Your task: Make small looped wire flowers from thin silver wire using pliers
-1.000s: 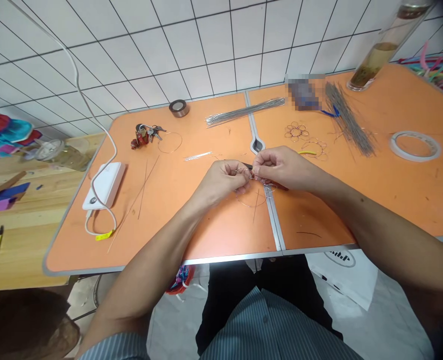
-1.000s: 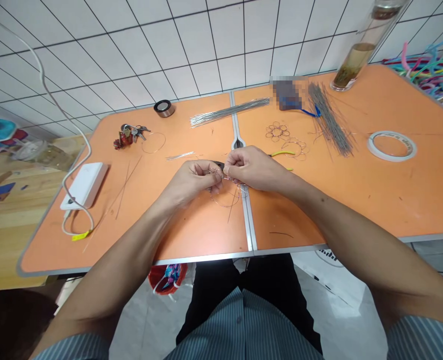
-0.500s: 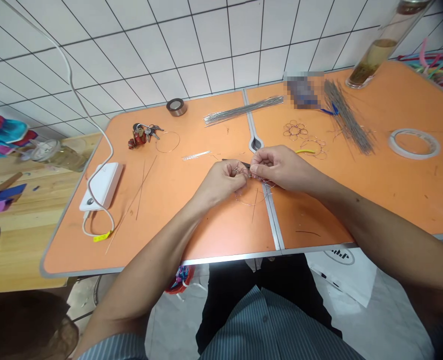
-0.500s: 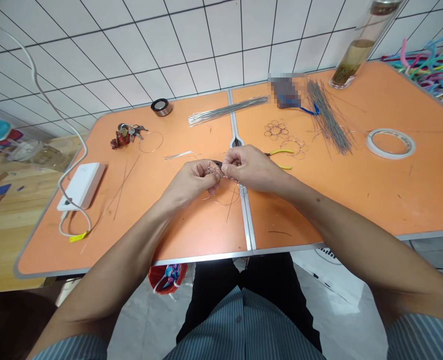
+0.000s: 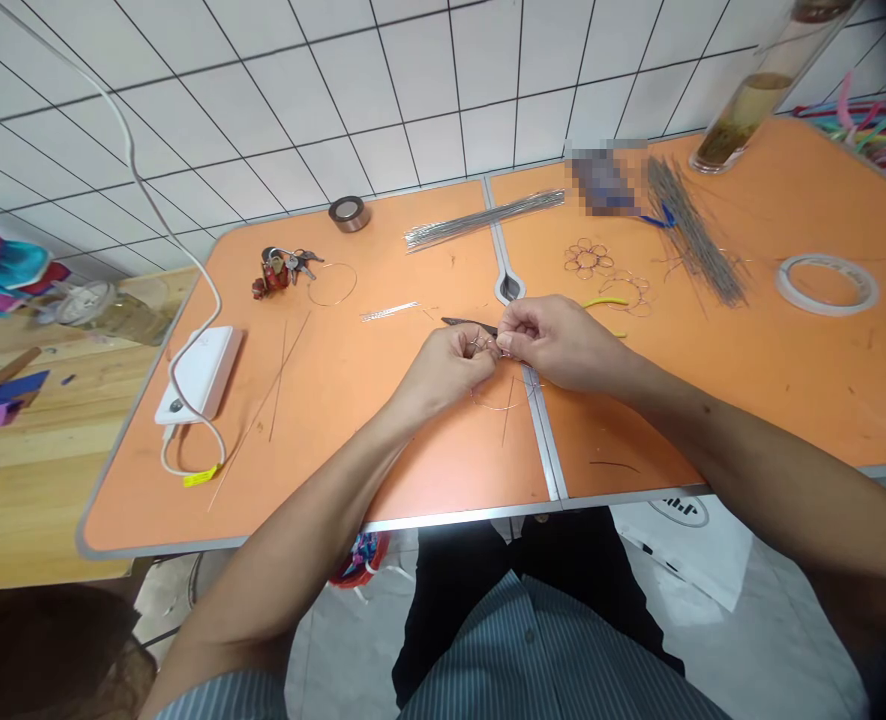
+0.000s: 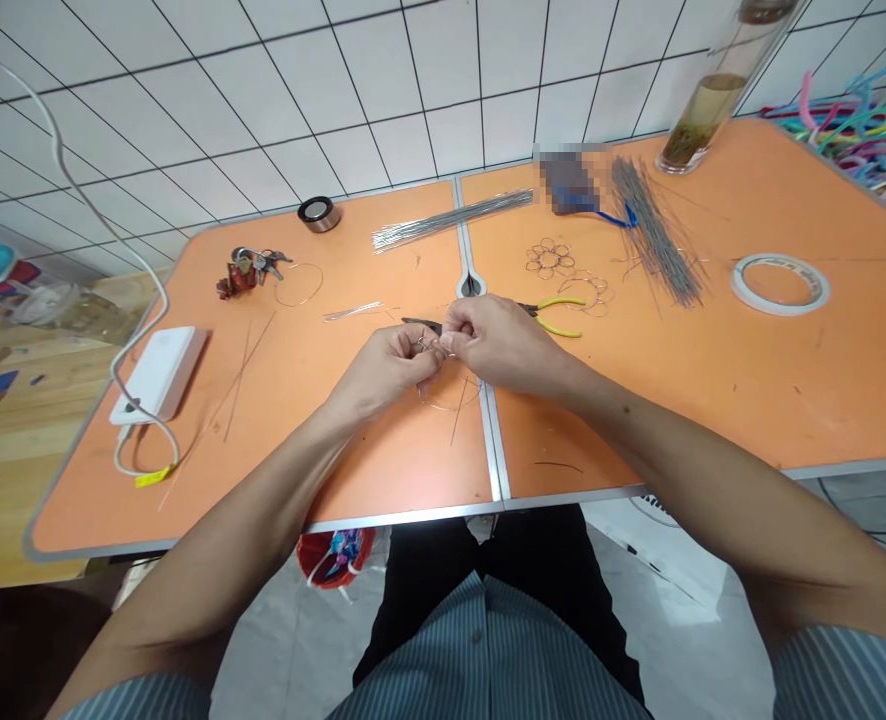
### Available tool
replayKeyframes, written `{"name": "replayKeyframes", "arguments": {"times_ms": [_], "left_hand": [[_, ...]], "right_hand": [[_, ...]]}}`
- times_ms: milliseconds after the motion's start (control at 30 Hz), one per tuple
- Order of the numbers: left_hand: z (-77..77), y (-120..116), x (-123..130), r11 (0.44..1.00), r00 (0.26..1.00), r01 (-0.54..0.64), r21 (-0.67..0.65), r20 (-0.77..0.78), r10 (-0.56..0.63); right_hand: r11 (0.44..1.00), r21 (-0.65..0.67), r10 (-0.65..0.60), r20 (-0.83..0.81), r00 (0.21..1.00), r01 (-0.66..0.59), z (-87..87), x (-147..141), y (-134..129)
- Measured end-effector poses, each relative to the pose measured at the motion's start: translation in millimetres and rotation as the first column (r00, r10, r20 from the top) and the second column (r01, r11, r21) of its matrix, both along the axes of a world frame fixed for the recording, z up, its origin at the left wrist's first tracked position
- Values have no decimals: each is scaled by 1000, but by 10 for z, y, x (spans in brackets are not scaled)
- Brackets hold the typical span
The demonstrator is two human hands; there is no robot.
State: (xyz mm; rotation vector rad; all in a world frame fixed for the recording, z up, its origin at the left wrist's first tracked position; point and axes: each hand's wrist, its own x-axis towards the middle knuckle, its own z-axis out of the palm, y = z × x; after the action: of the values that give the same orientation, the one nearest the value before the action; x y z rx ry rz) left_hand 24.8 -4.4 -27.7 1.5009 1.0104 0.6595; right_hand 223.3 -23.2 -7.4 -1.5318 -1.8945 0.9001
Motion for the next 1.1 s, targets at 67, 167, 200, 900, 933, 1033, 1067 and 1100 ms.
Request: {"name": "replayKeyframes", "arguments": {"times_ms": [67, 167, 200, 900, 933, 1033, 1067, 1100], "left_hand": [[4, -6, 6, 1000, 1000, -5, -1, -3, 5], [4, -5, 8, 999, 999, -35, 10, 21, 35], [1, -2, 5, 999, 998, -45, 14, 35, 45], [26, -26, 36, 986, 983, -163, 17, 92, 161], [17, -24, 38, 986, 981, -167, 15, 98, 165], [-8, -17, 48, 984, 977, -181, 9, 113, 178], [-16, -15, 51, 983, 976, -186, 9, 118, 184], [-22, -15, 55, 982, 975, -190, 9, 122, 188]], "right_hand": [[1000, 5, -2, 6, 1000, 2, 11, -3, -2], [1000, -7, -14, -37, 999, 13, 32, -1, 7], [1000, -16, -23, -66, 998, 22, 38, 0, 10], [995, -85, -68, -323, 944, 42, -4, -28, 31], [995, -86, -70, -333, 940, 44, -11, -30, 31], [994, -94, -87, -349, 933, 57, -26, -40, 28], [993, -99, -92, -350, 932, 61, -28, -45, 26], [993, -103, -96, -350, 932, 64, -30, -49, 24]]}}
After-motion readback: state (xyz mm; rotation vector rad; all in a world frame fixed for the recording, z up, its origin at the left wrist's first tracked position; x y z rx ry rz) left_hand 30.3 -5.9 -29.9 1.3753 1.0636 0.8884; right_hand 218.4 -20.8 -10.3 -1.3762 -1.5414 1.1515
